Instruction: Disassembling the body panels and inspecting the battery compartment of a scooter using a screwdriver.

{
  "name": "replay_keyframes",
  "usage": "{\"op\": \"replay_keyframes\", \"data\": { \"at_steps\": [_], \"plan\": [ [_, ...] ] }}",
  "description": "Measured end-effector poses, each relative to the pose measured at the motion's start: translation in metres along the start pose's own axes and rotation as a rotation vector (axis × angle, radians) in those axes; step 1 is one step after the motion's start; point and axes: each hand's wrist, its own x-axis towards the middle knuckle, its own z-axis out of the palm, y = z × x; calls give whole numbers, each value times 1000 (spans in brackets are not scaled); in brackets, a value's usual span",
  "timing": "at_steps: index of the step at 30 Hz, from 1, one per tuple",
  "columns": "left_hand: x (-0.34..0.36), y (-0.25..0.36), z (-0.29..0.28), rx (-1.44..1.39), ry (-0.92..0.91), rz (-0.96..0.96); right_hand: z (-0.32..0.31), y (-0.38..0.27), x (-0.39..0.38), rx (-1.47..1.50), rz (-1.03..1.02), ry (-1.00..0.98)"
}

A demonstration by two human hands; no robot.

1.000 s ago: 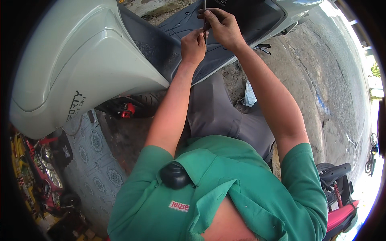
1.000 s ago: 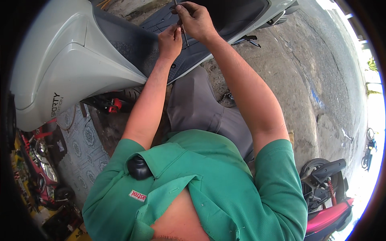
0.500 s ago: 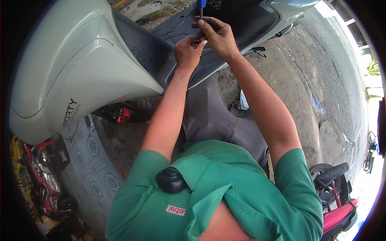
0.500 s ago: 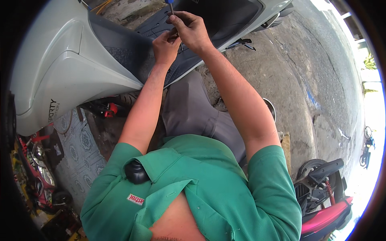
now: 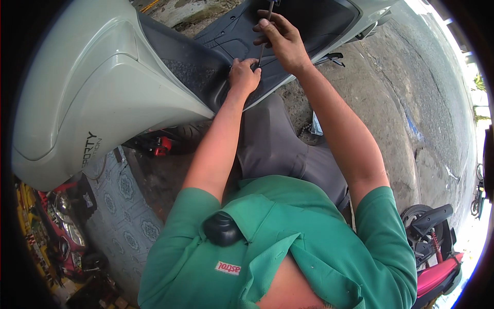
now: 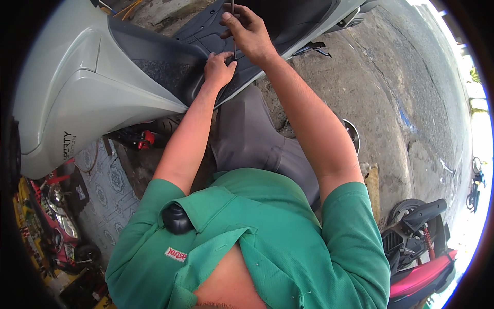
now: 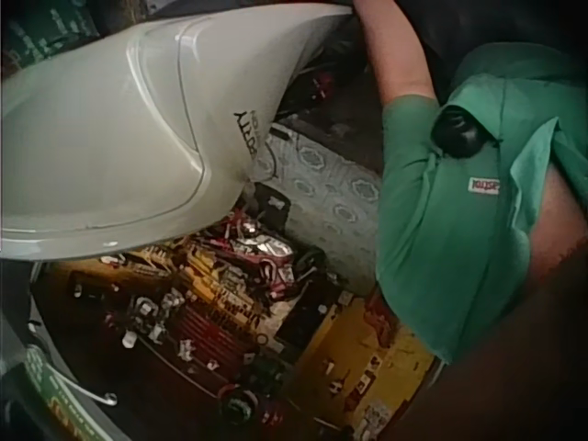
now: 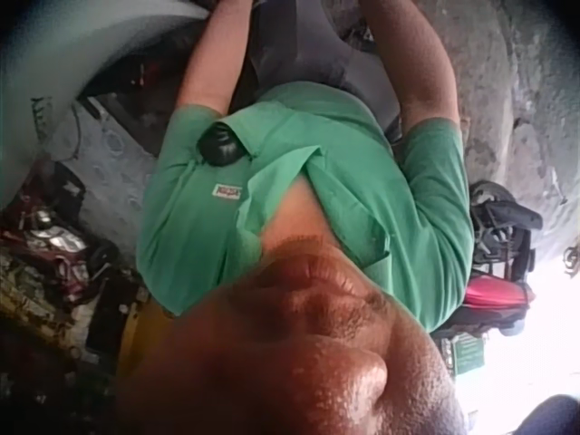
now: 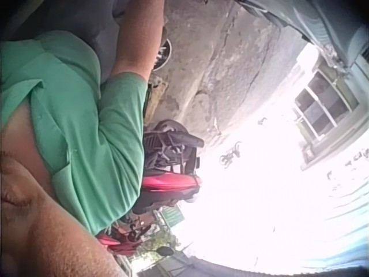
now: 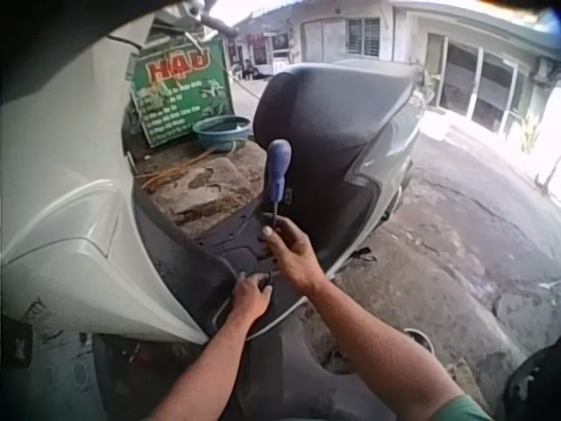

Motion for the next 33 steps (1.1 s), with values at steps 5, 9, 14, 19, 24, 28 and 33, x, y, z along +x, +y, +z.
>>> {"op": "replay_keyframes", "data": {
  "at_steps": [5,9,14,19,24,28,33],
  "plan": [
    [3,11,-4,85,-22,-45,-9,12,10,-84,125,11],
    [6,13,-7,82,-45,-72,-15,14,6,-23,-30,-121],
    [14,19,-11,91,-138,-112,-14,7,-1,11,-28,-67],
    [44,24,-16,204,-329,-161,-16,-1,-9,-117,-6,-93],
    [50,47,-21,442,-365,-54,-38,-1,-24,-96,-6,-12],
    [55,51,-36,459,-445,-27,-50,1,-26,-57,-15,33],
    [49,57,-38,456,-448,-6,-57,-1,-30,-109,-63,-18]
  ]
}}
